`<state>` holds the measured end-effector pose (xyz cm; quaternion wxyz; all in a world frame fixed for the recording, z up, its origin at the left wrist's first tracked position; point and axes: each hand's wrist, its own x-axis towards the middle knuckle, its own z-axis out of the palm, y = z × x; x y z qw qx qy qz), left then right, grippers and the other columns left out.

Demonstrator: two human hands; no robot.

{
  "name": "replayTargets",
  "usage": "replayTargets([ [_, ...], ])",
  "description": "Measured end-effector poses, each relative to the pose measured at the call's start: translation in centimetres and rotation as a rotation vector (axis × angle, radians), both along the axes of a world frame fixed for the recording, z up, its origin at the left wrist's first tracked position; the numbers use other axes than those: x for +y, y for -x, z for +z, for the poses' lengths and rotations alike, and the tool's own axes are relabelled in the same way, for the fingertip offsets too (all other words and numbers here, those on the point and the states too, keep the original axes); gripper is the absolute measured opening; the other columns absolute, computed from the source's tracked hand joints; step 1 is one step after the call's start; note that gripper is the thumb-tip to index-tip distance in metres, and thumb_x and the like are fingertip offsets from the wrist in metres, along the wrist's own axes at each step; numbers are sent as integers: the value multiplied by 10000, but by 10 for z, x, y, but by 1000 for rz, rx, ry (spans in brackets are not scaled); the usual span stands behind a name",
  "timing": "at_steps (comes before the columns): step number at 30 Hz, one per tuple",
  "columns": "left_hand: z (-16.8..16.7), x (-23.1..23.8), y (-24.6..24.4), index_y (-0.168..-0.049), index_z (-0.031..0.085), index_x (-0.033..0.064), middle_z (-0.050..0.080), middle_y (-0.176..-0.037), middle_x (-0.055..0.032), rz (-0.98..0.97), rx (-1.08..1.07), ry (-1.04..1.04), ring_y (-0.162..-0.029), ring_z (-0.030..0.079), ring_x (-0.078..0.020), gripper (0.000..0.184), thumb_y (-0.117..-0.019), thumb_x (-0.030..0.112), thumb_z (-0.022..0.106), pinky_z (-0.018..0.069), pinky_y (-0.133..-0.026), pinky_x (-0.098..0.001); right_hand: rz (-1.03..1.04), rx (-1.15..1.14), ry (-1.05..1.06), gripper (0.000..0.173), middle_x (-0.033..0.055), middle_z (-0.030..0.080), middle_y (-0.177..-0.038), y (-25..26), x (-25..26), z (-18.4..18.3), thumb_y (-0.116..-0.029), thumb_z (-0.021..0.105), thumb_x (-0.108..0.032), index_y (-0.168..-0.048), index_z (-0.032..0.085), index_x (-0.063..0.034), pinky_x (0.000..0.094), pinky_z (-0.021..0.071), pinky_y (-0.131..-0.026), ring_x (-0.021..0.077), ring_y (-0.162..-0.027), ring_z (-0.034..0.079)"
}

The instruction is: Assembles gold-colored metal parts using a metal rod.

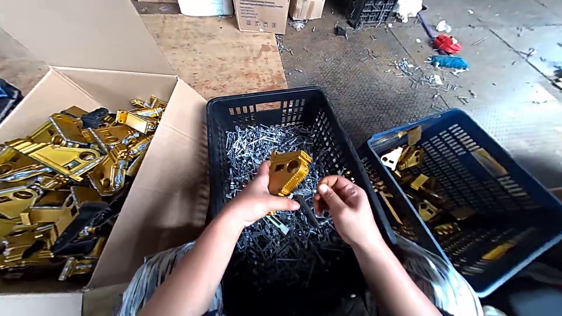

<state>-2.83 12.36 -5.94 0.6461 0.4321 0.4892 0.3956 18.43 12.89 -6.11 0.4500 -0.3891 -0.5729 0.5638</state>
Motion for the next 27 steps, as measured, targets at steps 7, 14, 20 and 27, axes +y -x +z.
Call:
replayTargets([
  [7, -1, -11, -11, -1460, 323, 173, 661, -1185, -73, -99, 21, -80, -1034, 696, -162, 912, -703, -19, 795, 605, -876, -333, -254, -452, -868, 398, 102, 556, -1025, 10, 8, -19, -883, 764, -408, -946, 571, -65, 295, 504, -832, 186, -988, 565],
  [14, -5, -17, -4, -1486, 274, 190, 641, -1241, -63, -171, 113, -107, -1082, 682, -146, 937, -730, -38, 778, 599, -907, -326, 56, -80, -410, 643, 109, 662, -1307, 8, 6, -32, -836, 838, -186, -1379, 549, -1, 405, 598, -991, 199, -1160, 676],
  [20, -10, -15, -8, -1492, 278, 194, 630, -1265, -100, 0, 123, -86, -1094, 685, -198, 955, -740, -42, 817, 608, -906, -381, 43, -176, -269, 612, 66, 668, -1249, 9, 16, -48, -868, 803, -257, -1381, 532, -64, 355, 629, -862, 153, -1079, 690],
  [27, 0, -5, 0, -1463, 368, 190, 621, -1201, -70, 461, -98, -133, -907, 681, -187, 529, -1015, 256, 640, 612, -743, -348, 652, -1415, 138, 328, 207, 606, -1389, 27, 16, -106, -943, 670, -236, -1248, 731, -131, 716, 479, -948, 459, -1235, 595],
])
